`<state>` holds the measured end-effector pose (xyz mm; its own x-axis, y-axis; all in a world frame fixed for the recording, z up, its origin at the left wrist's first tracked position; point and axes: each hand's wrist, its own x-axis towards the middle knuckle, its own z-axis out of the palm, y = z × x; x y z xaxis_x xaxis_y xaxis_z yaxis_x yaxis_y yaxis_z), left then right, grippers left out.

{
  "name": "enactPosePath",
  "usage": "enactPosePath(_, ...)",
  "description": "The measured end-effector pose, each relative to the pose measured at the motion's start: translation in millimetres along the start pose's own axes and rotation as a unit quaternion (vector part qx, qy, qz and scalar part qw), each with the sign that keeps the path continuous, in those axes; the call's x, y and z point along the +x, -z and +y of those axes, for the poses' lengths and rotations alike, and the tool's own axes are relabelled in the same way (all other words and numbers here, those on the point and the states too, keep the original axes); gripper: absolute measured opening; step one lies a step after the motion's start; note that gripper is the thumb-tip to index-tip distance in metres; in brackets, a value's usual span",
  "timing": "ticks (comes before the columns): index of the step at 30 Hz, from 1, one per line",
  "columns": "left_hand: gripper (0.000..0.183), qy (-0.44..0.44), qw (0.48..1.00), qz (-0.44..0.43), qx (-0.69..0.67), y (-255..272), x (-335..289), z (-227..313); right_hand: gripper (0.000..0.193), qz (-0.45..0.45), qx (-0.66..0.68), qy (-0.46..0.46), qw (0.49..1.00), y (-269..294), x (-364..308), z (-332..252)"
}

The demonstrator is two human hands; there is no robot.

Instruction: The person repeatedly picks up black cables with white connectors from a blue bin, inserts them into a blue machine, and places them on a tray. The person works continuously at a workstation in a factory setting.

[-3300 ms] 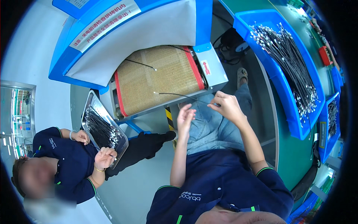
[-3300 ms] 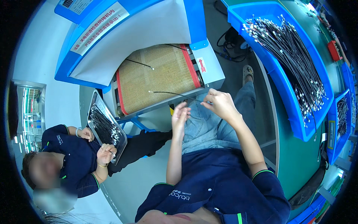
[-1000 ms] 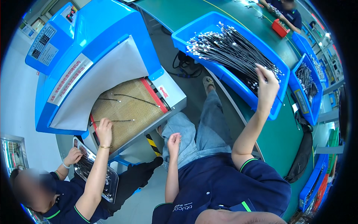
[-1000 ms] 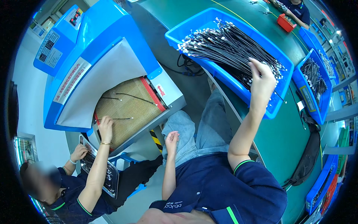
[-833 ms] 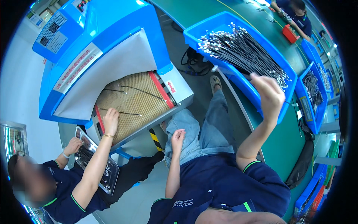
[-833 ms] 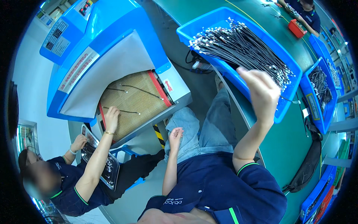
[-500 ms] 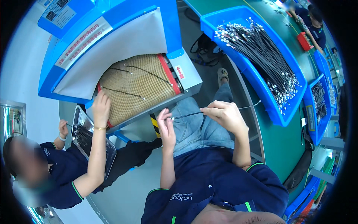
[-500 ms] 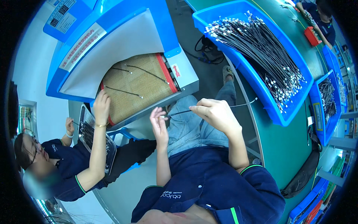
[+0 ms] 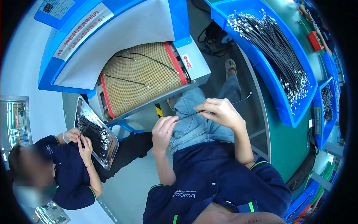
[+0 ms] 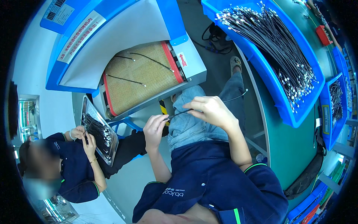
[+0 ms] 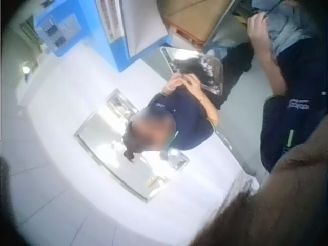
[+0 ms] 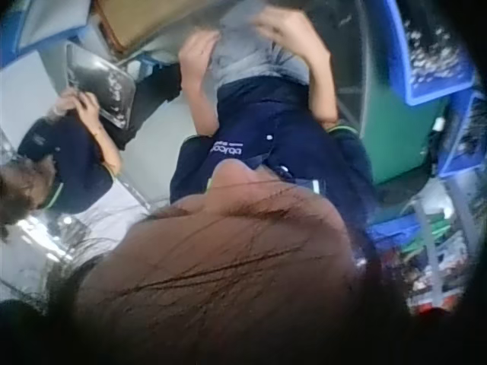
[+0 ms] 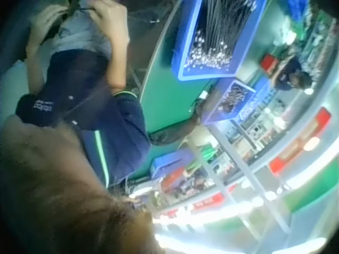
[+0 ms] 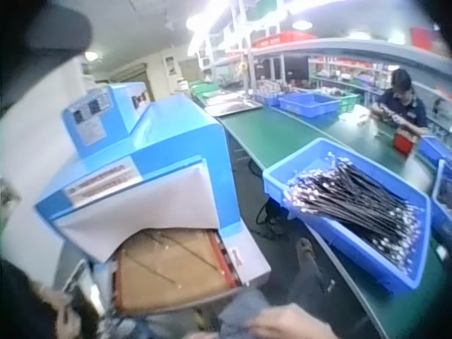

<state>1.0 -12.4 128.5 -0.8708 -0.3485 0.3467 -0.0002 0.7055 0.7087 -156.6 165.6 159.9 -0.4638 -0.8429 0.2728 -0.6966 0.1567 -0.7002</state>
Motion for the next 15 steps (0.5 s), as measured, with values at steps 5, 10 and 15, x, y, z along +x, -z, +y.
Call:
enactPosePath(5,0.018,-0.040,0.997,-0.064,0.024,-8,6,4,0.017,-0.037,0.019,0.032,0.999,-27,5,-10)
enactPosePath(10,0.021,-0.009,0.996,-0.088,0.034,-3,3,-4,0.012,-0.012,0.010,0.044,0.999,-20,2,9)
enactPosePath(15,0.024,0.046,0.999,-0.020,-0.004,-7,2,4,0.014,-0.008,0.008,0.036,0.999,-19,1,13)
